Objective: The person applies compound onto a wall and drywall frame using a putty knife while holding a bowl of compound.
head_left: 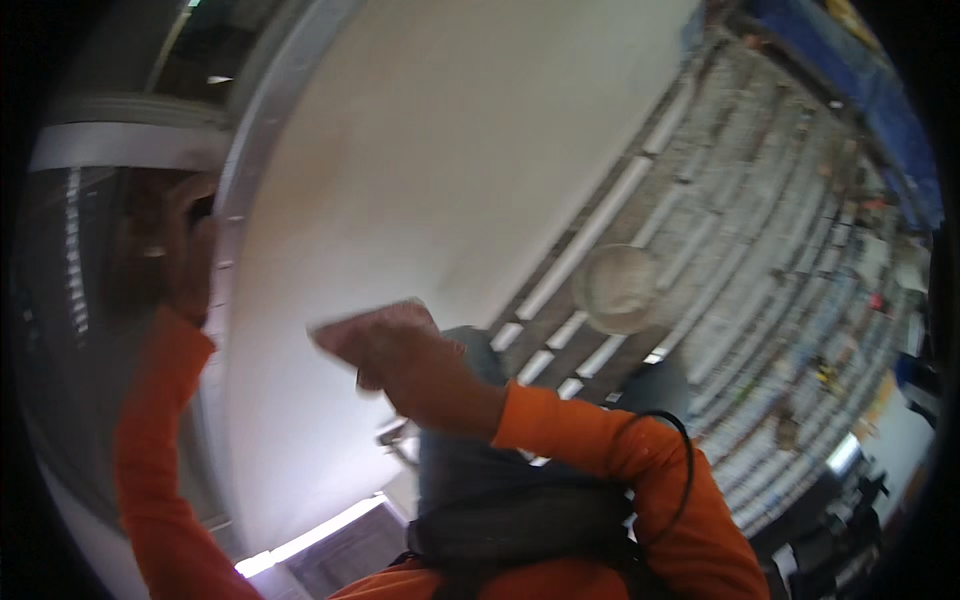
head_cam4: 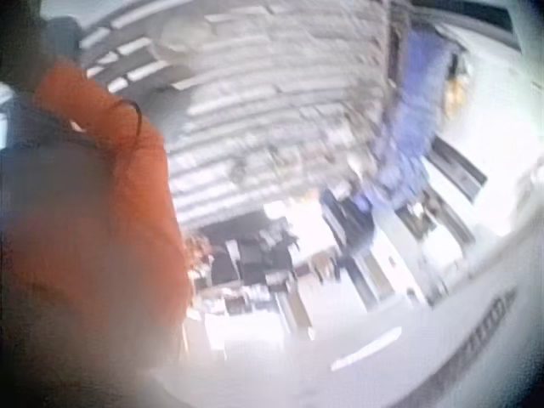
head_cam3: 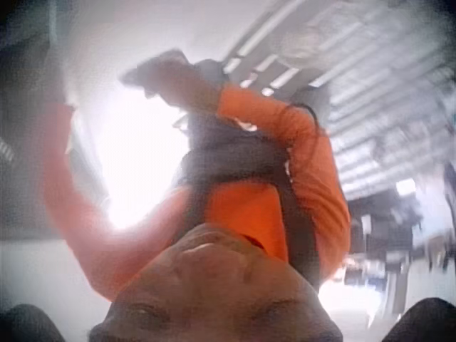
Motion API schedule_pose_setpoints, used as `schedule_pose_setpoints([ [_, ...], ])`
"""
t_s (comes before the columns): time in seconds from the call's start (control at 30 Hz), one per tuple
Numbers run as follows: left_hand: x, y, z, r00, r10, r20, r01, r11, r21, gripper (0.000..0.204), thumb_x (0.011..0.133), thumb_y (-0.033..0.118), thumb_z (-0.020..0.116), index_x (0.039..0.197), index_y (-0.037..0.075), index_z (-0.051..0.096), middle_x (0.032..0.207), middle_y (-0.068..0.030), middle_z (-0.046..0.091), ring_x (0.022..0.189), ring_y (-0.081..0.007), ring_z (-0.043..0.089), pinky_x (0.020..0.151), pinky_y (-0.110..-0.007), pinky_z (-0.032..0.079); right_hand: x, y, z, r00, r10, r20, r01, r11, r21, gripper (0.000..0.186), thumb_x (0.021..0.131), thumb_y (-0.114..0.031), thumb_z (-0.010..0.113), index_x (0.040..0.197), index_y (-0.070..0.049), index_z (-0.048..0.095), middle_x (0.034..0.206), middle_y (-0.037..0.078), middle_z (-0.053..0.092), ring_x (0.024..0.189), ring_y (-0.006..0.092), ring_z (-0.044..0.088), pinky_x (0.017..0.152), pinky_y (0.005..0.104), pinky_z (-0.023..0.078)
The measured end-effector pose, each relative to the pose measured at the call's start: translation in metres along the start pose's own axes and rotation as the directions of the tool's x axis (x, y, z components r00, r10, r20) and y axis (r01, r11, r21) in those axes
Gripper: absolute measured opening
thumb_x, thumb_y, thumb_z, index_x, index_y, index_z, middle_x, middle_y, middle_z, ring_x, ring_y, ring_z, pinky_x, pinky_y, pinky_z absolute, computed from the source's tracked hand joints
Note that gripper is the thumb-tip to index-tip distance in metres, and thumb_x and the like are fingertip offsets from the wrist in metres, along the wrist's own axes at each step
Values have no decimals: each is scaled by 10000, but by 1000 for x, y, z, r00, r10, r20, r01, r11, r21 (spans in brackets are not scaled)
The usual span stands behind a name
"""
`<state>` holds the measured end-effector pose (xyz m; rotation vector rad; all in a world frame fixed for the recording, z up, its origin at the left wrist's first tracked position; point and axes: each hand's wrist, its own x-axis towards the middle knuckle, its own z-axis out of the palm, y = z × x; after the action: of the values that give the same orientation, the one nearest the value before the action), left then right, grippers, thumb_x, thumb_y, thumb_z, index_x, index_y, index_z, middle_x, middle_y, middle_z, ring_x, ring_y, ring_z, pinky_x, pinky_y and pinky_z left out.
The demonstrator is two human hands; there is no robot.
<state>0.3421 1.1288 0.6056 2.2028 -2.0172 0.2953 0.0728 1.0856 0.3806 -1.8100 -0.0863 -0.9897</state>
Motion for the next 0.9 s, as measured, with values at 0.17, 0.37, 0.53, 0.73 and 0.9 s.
schedule_pose_setpoints([
  [0.17,-22,-10,-11,996,-84,-14,83,992,-97,474,1046,369,512,1369,22,517,1350,-154,537,1289,-286,499,1132,-414,351,-60,47,-184,639,769,-35,-250,249,936,244,931,-93,553,1148,-11,627,1057,120,656,960,241,672,859,400,554],
  [0.37,-22,-9,-8,997,-78,9,78,997,-10,421,1055,304,546,1376,32,536,1403,-174,534,1308,-316,518,1121,-412,393,-175,96,-233,72,953,-296,-485,293,824,123,945,-110,523,1002,-25,590,908,44,608,798,170,645,752,331,574],
  [0.53,-77,26,77,957,150,-246,-159,987,-15,365,1068,203,419,1268,-22,624,1270,-228,663,1235,-352,612,1078,-460,469,-260,99,-237,-87,931,-354,-453,280,847,362,1057,-382,549,1021,-30,631,880,51,630,736,160,607,668,345,535],
  [0.73,-128,73,477,924,1,382,189,868,-459,200,1011,144,493,1081,5,618,1003,-111,652,804,-197,611,730,-368,523,-310,60,-210,116,807,-579,-352,579,736,594,1066,-495,471,1443,-39,523,1315,133,642,1208,261,627,1035,418,520],
  [0.9,-110,135,577,657,5,754,421,827,-373,237,980,200,555,1066,-12,613,993,-130,663,815,-211,629,739,-372,539,-375,-22,-212,-213,836,-505,-267,448,853,570,1026,-454,513,1391,-17,547,1388,146,581,1255,255,577,1054,416,485],
])
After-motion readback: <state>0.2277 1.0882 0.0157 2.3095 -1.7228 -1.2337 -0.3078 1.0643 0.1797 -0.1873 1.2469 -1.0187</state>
